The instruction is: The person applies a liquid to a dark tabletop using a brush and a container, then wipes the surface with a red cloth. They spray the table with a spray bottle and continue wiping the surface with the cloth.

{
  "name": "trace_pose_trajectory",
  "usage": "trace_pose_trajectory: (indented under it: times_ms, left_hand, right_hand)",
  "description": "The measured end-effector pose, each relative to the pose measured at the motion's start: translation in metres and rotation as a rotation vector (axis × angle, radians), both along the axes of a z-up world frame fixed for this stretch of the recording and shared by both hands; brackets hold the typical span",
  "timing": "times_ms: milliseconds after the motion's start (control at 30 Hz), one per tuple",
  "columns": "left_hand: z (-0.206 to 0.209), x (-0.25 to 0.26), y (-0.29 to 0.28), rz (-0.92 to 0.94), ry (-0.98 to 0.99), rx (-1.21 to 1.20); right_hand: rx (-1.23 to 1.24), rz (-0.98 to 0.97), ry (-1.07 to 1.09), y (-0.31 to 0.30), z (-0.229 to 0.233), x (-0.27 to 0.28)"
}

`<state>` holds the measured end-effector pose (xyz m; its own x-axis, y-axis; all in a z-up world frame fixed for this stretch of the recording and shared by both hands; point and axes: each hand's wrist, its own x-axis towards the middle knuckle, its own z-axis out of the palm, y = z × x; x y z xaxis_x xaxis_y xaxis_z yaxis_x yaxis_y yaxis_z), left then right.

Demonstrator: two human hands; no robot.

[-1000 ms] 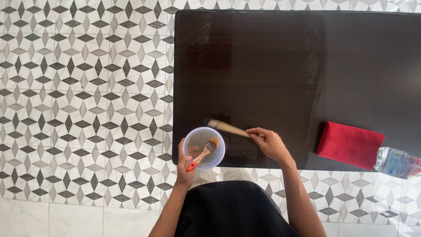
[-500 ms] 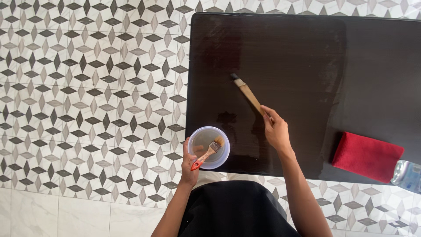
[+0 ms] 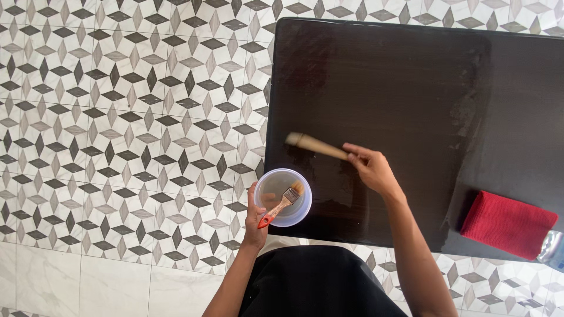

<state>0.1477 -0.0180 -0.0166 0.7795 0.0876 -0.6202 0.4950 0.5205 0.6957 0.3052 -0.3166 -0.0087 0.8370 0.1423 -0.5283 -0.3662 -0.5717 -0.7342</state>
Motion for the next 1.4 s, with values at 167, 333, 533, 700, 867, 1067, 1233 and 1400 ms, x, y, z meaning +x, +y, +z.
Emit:
trace_pose_trajectory:
  times_ms: [167, 333, 533, 700, 867, 1067, 1233, 1400]
  left_hand:
    - [0.002, 0.01, 0.007, -0.03, -0.024, 0.012]
    - [0.004, 0.026, 0.015, -0.028, -0.031, -0.009]
    - [0.008, 0.046, 0.028, -0.035, -0.006, -0.048]
    - [0.008, 0.062, 0.036, -0.056, -0.004, -0.016]
    - [0.003, 0.073, 0.036, -0.074, -0.036, -0.001]
    - [0.008, 0.083, 0.038, -0.078, -0.015, -0.026]
    - [0.012, 0.088, 0.04, -0.112, -0.022, 0.016]
    - [0.015, 0.093, 0.037, -0.116, -0.026, 0.034]
  right_hand:
    - [0.065, -0.226, -0.13, 0.026, -0.015, 0.018]
    - [0.065, -0.326, -0.171, 0.041, -0.016, 0.037]
    - [0.133, -0.34, -0.009, 0.057, -0.005, 0.068]
    - [0.011, -0.442, 0.006, 0.082, -0.002, 0.096]
    - [0.11, -0.415, -0.056, 0.105, -0.005, 0.105]
    - [0.045, -0.374, -0.157, 0.115, 0.0, 0.136]
    - [0.033, -0.317, -0.141, 0.121, 0.008, 0.157]
    - [0.071, -0.279, -0.245, 0.118, 0.002, 0.154]
